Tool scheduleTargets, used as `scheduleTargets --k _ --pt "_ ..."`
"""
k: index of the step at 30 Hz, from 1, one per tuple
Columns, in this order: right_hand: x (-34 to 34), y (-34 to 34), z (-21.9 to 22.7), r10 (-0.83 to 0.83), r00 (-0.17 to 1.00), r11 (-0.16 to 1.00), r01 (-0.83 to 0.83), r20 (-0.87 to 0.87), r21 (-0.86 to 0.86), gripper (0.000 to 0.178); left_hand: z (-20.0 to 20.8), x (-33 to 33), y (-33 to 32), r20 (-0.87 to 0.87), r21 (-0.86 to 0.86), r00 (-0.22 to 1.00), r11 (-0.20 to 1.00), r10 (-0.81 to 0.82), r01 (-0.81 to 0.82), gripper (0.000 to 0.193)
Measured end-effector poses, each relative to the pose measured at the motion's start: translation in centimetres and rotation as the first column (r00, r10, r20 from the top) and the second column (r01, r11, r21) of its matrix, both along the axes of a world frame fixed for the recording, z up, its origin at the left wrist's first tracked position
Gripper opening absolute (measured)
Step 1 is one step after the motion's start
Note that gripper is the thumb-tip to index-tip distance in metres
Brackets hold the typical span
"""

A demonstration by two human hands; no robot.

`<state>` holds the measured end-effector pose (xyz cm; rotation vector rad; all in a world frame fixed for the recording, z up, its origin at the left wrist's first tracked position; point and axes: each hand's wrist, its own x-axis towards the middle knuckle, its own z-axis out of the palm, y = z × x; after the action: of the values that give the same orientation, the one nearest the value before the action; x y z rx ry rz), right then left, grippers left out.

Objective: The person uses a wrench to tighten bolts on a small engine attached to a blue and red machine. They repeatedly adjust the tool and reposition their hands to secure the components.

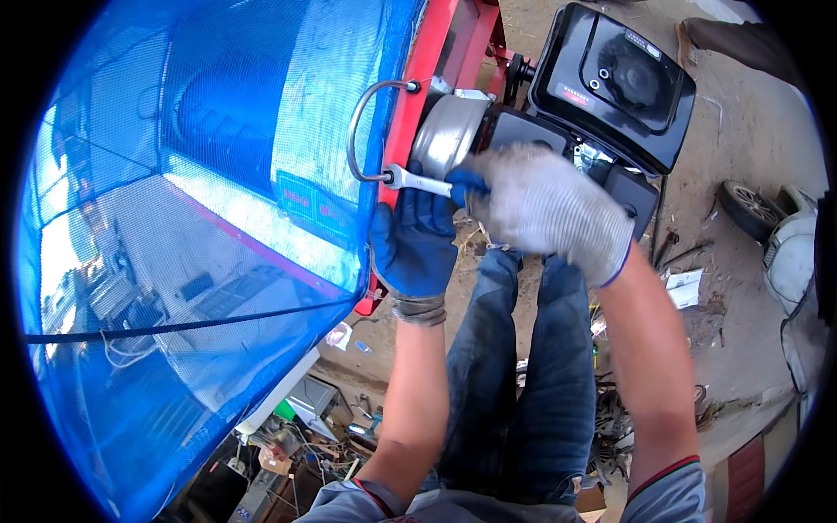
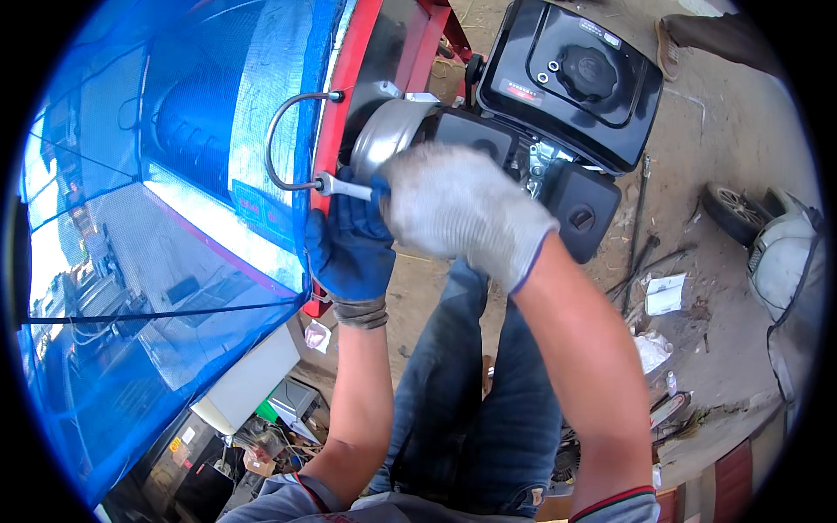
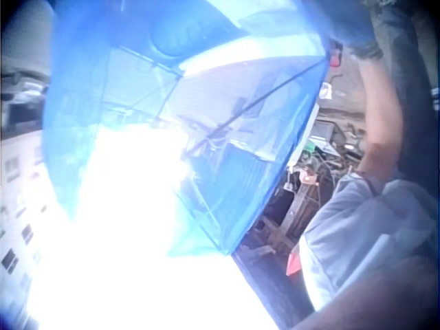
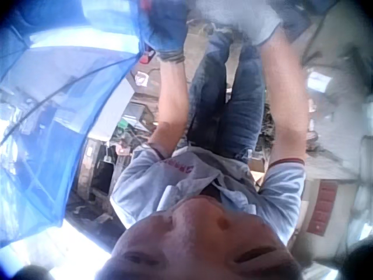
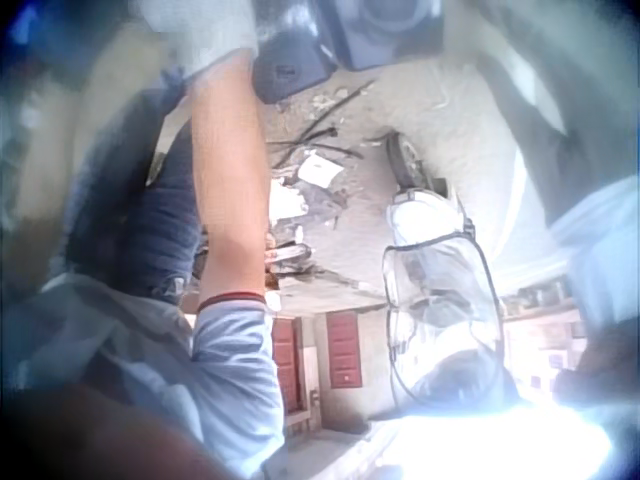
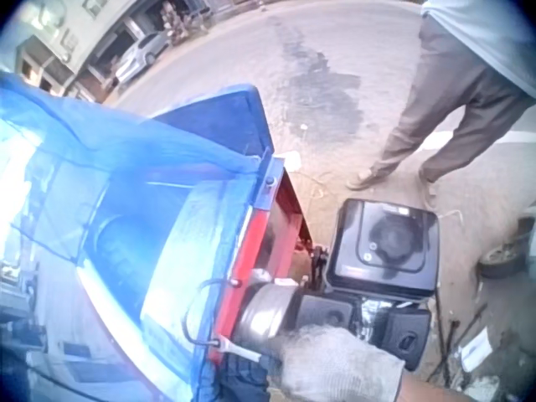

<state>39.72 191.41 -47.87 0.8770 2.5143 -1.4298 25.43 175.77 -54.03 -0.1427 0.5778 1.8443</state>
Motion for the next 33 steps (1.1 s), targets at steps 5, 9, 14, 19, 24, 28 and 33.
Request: scheduleTargets --k 5,9,14,19,24,28,33 --pt "-1.0 -9.6 0.8 -0.345 0.938 0.924 0.335 -0.027 -0.184 0.026 -0.7 0.4 0.2 -0.184 -0.082 0.982 0.997 -0.029 0.014 0.061" --pt "1.4 -8.4 0.7 -0.39 0.919 0.786 0.366 0.06 -0.498 0.028 -0.6 0.6 0.6 0.043 0.109 0.999 0.994 -0.023 0.018 0.062" --pt "2.1 -1.2 0.5 -0.299 0.954 0.943 0.294 -0.01 -0.157 0.024 0.1 0.8 0.8 0.012 -0.039 1.0 0.999 0.021 -0.021 0.059" --pt "0.1 3.3 0.7 -0.026 0.995 0.997 0.02 0.094 0.071 0.031 -1.0 0.1 0.0 0.086 0.011 0.996 0.999 -0.036 0.036 0.06" --pt "-1.5 2.8 -0.3 0.054 0.995 0.993 -0.063 0.087 0.096 0.027 -1.0 0.0 -0.2 0.067 0.015 0.998 1.0 -0.014 0.013 0.062" --pt "-0.7 -5.4 -1.8 -0.184 0.962 0.974 0.15 -0.203 -0.17 0.023 -1.1 0.3 0.0 0.007 0.05 0.999 0.997 -0.053 0.053 0.066" --pt "1.2 -5.1 -0.5 -0.37 0.929 0.831 0.324 -0.014 -0.452 0.03 -0.4 0.5 0.2 -0.042 -0.118 0.999 0.993 0.01 -0.014 0.064"
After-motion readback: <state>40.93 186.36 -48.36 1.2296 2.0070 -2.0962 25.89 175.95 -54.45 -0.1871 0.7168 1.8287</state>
